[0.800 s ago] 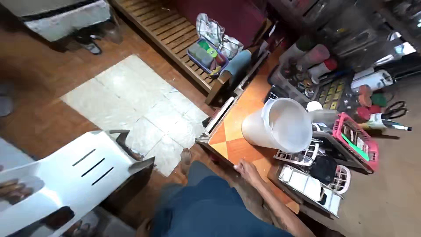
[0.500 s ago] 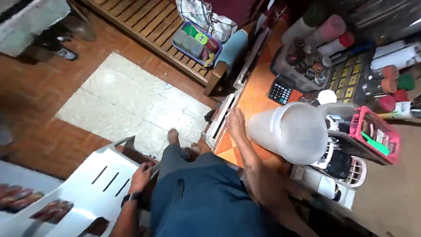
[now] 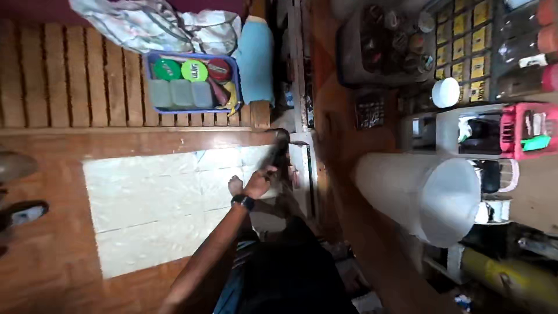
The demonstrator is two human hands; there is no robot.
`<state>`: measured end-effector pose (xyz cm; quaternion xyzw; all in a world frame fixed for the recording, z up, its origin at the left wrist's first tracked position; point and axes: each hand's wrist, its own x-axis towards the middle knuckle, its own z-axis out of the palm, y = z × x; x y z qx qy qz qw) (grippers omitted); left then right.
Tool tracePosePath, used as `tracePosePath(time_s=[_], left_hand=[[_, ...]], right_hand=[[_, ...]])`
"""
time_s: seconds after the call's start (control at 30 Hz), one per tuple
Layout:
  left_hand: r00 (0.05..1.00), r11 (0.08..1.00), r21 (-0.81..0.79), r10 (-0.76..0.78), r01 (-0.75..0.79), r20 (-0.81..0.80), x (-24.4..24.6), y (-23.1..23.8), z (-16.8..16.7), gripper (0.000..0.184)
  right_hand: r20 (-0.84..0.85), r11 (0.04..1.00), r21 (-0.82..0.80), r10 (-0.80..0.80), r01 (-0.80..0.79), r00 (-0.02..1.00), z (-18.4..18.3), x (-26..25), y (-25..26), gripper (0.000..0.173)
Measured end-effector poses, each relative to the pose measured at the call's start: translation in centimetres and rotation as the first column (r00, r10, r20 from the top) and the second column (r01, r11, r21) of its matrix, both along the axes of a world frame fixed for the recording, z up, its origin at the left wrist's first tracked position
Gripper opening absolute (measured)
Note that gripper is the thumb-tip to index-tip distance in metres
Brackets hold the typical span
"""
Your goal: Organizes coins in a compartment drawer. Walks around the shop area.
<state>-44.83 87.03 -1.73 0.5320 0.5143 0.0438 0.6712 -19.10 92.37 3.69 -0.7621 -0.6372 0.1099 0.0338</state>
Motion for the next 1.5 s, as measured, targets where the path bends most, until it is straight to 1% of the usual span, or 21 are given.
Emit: tracePosePath(time_s=[0.13,0.23,0.33,0.4,0.47,0.5,0.6,0.67,0.73,0.8,0.87,0.93,1.0,1.07,1.13,1.2,1.27,1.33,1.4,1.47,1.5], left_hand=[[0.994,0.995,-0.058,0.081,-0.077,0.067,2.2,6.7,-1.3,0.036],[0.976,0.976,-0.159,0.172,-0.15,0.136,4.5,9.1,-1.7,0.037],[0.96,0.963,-0.194,0.219,-0.185,0.172,6.4,10.7,-3.8,0.035],[0.981,0.966,-0.212,0.17,-0.148,0.089,5.2,10.5,-4.4,0.032],[0.997,0.979,-0.198,0.045,-0.056,-0.061,2.4,9.7,-4.7,0.033],[0.991,0.973,-0.223,0.032,-0.061,-0.128,0.7,8.8,-4.8,0.035],[0.951,0.918,-0.309,0.171,-0.249,-0.257,-3.0,7.0,-4.5,0.035],[0.944,0.888,-0.336,0.251,-0.313,-0.217,-3.3,7.0,-2.9,0.032],[0.948,0.893,-0.317,0.31,-0.318,-0.076,-1.9,7.7,-1.4,0.037],[0.942,0.916,-0.261,0.33,-0.303,0.064,0.6,9.2,-0.6,0.041],[0.932,0.93,-0.214,0.333,-0.299,0.144,3.9,10.8,-0.5,0.05],[0.913,0.932,-0.169,0.351,-0.32,0.207,7.4,13.4,-0.4,0.064],[0.898,0.934,-0.112,0.358,-0.34,0.256,10.7,16.0,0.0,0.074],[0.935,0.952,-0.015,0.302,-0.304,0.187,12.8,18.4,0.3,0.076],[0.972,0.972,-0.034,0.234,-0.233,0.029,13.6,20.1,-1.2,0.081],[0.974,0.969,-0.104,0.227,-0.225,0.009,13.5,20.5,-3.2,0.097],[0.975,0.97,-0.125,0.216,-0.209,0.048,12.9,20.8,-3.7,0.104],[0.982,0.975,-0.117,0.19,-0.189,-0.003,11.5,21.5,-2.3,0.099],[0.983,0.979,-0.085,0.181,-0.184,-0.039,9.3,23.0,-0.3,0.107],[0.979,0.978,-0.053,0.199,-0.201,-0.028,6.1,23.4,-1.0,0.111],[0.978,0.977,-0.044,0.207,-0.209,-0.032,4.2,23.4,-1.4,0.109]], right_hand=[[-0.023,0.991,0.046,-0.123,0.123,0.992,-0.3,-0.1,1.6,0.052],[0.01,0.983,0.047,-0.178,0.177,0.984,-0.6,-0.2,2.4,0.052],[0.029,0.977,0.106,-0.188,0.184,0.982,-1.0,0.0,2.8,0.049],[0.053,0.981,0.059,-0.187,0.184,0.981,-0.7,-0.3,2.7,0.051],[0.065,0.985,0.065,-0.162,0.158,0.985,-0.6,-0.3,2.8,0.052],[0.072,0.986,0.086,-0.151,0.144,0.986,-0.7,-0.3,2.9,0.053],[0.103,0.982,0.06,-0.184,0.179,0.978,-0.7,-0.6,3.4,0.061],[0.079,0.976,-0.021,-0.212,0.215,0.974,0.2,-1.2,4.3,0.064],[0.078,0.963,-0.031,-0.265,0.268,0.961,0.0,-1.1,5.8,0.066],[0.014,0.96,-0.044,-0.276,0.276,0.961,0.2,-1.0,6.2,0.068],[-0.01,0.961,-0.021,-0.277,0.277,0.961,-0.1,-1.0,5.6,0.069],[-0.061,0.958,0.068,-0.275,0.279,0.959,-0.5,-0.7,5.9,0.063],[-0.024,0.956,0.107,-0.271,0.272,0.962,-0.6,-0.4,6.4,0.055],[0.017,0.957,0.001,-0.289,0.289,0.957,0.5,-0.9,6.7,0.051],[0.031,0.941,-0.063,-0.332,0.334,0.943,0.9,-1.5,7.5,0.05],[0.034,0.929,-0.087,-0.358,0.36,0.933,0.4,-1.4,7.6,0.053],[0.035,0.917,-0.081,-0.388,0.39,0.921,-0.1,-1.4,7.5,0.055],[0.039,0.912,-0.081,-0.401,0.403,0.915,-0.2,-1.4,7.4,0.056],[0.039,0.912,-0.067,-0.403,0.405,0.914,-0.1,-1.6,7.5,0.057],[0.037,0.916,-0.038,-0.398,0.399,0.917,-0.1,-1.7,7.5,0.057],[0.037,0.918,-0.038,-0.393,0.394,0.919,-0.1,-1.7,7.5,0.056]])
